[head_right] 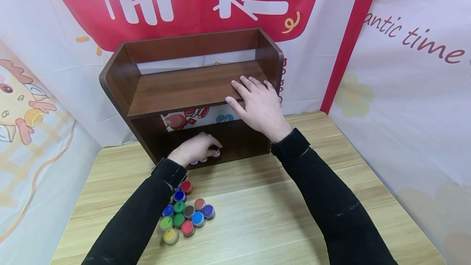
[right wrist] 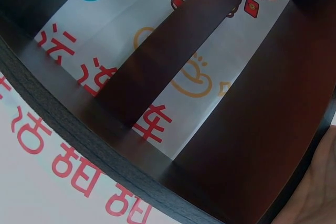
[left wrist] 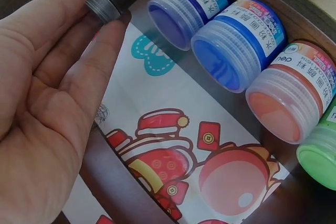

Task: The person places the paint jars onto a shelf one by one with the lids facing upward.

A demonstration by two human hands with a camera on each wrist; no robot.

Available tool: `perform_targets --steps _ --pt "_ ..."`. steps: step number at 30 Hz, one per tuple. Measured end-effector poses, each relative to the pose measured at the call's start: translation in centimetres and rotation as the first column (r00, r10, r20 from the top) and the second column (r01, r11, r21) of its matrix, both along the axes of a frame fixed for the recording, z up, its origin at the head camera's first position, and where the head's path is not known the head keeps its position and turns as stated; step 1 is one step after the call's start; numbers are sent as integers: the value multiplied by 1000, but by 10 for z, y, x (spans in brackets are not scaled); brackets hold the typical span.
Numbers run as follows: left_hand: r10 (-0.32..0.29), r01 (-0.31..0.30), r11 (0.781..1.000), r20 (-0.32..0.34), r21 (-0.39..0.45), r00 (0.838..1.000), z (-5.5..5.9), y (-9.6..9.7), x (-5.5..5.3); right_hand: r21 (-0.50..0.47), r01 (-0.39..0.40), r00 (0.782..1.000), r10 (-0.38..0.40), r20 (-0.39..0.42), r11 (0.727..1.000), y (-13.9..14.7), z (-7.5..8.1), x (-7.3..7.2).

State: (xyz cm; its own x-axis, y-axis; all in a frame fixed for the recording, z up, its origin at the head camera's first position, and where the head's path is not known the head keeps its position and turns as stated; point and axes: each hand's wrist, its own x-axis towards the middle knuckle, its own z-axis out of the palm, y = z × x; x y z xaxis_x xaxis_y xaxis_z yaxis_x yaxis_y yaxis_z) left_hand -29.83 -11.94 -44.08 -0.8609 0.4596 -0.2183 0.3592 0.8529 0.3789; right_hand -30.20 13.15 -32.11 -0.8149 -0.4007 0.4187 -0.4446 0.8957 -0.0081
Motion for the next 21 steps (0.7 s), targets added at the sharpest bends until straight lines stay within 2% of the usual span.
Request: perform_targets --steps 3,6,11,21 --pt "-3 2 1000 -19 -22 1000 -1 0 0 1 -1 1000 1 0 1000 0 0 0" --pt "-37 33 998 -74 -56 997 -3 -1 -1 6 3 1000 -3 -3 1000 -1 0 -1" --pt "-101 82 989 -166 -120 981 -8 -4 -1 2 2 1000 -2 -14 1000 0 -1 -1" --pt "-132 107 985 -191 -137 973 -13 -6 -1 -3 -3 1000 3 -17 1000 1 -2 -1"
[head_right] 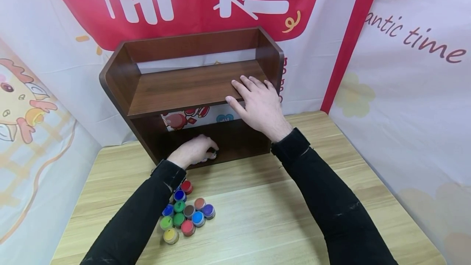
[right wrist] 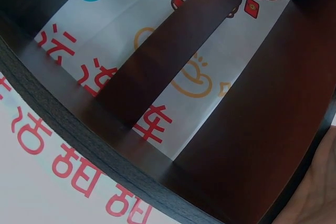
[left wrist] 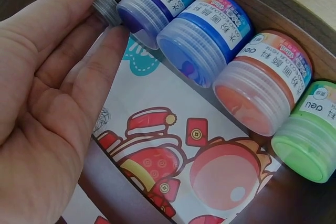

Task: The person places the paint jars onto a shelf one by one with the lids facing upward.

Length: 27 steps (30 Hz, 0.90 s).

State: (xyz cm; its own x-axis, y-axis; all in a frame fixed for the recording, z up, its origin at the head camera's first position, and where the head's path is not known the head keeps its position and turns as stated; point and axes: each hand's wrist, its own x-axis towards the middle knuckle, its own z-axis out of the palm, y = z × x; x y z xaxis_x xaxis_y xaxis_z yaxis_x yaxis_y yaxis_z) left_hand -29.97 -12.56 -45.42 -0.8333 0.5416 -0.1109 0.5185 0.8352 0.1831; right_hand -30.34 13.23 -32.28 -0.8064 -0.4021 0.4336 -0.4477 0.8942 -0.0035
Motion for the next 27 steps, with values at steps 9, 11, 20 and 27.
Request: perform_targets --steps 9,11,20,27 --pt "15 -15 1000 -31 -26 999 -3 4 5 -7 0 1000 0 1 1000 -1 0 0" --pt "13 -14 999 -41 -34 999 -4 5 5 -4 3 1000 -3 2 1000 -1 0 0" --pt "-19 18 1000 -59 -16 998 -2 -1 8 2 6 1000 -6 -3 1000 -2 0 0" --pt "-56 57 998 -83 14 995 10 -11 19 -2 -2 1000 2 -15 1000 -1 0 0"
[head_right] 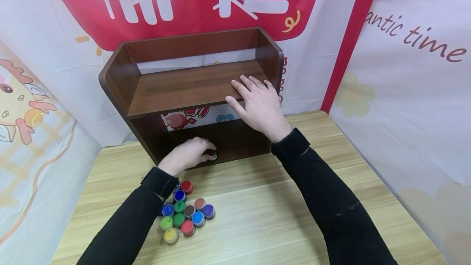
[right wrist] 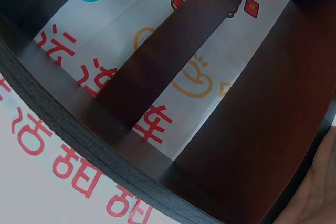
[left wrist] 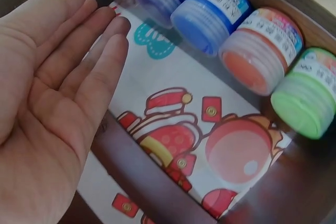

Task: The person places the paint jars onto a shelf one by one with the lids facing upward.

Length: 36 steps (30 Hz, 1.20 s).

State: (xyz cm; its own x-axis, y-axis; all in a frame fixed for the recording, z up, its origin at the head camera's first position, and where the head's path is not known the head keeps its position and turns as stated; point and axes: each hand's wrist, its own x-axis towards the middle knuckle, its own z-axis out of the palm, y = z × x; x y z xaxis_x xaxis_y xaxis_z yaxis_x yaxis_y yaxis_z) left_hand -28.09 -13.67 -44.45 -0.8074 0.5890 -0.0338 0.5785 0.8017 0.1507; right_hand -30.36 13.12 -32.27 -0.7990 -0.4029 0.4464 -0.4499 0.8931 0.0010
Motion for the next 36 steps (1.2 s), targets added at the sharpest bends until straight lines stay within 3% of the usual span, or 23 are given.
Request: perform_targets --steps 6,12,23,30,36 --pt "-2 1 1000 12 19 1000 9 -10 15 2 6 1000 -6 5 1000 1 0 0" --pt "28 -28 999 21 24 999 10 -21 30 2 11 1000 -11 19 1000 1 0 0" --pt "65 -69 995 71 65 995 2 -45 55 9 16 1000 -17 18 1000 0 -1 -2" --pt "21 -40 995 195 93 980 -5 -56 66 10 17 1000 -17 6 1000 0 -2 -3" --pt "33 -63 993 274 103 961 -8 -61 75 5 9 1000 -9 10 1000 0 -2 -2"
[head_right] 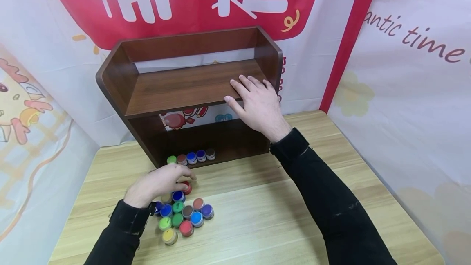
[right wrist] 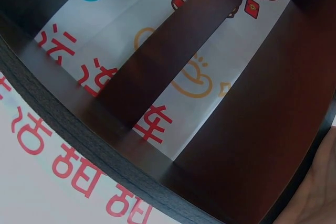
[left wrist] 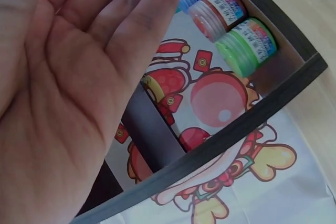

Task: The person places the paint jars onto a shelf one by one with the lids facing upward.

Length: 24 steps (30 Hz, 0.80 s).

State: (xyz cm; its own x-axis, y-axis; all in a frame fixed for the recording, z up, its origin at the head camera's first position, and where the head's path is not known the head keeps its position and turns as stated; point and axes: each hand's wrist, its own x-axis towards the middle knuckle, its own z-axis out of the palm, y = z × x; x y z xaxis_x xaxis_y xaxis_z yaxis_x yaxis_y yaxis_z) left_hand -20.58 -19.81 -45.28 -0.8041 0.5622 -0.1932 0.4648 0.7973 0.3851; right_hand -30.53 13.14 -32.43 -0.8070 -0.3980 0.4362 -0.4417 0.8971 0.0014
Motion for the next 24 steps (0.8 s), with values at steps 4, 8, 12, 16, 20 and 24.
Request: perform_targets --steps 4,8,12,16,20,24 --pt "-2 2 1000 -1 -7 1000 -4 -2 2 -3 0 1000 0 1 1000 0 0 0" --pt "-15 15 1000 -16 -21 1000 -7 -3 1 -5 4 1000 -4 3 1000 0 0 0" --pt "-23 23 999 -22 -25 999 -8 -4 0 0 9 1000 -9 5 1000 -1 0 0" --pt "-20 19 1000 -39 -13 999 -11 -2 -1 -4 7 1000 -7 -4 1000 -1 0 1" --pt "13 -12 1000 -69 14 998 -15 2 -3 -12 3 1000 -3 -12 1000 -1 0 1" --pt "74 -70 997 -83 45 994 -19 8 -2 -12 2 1000 -2 -14 1000 -1 -1 1"
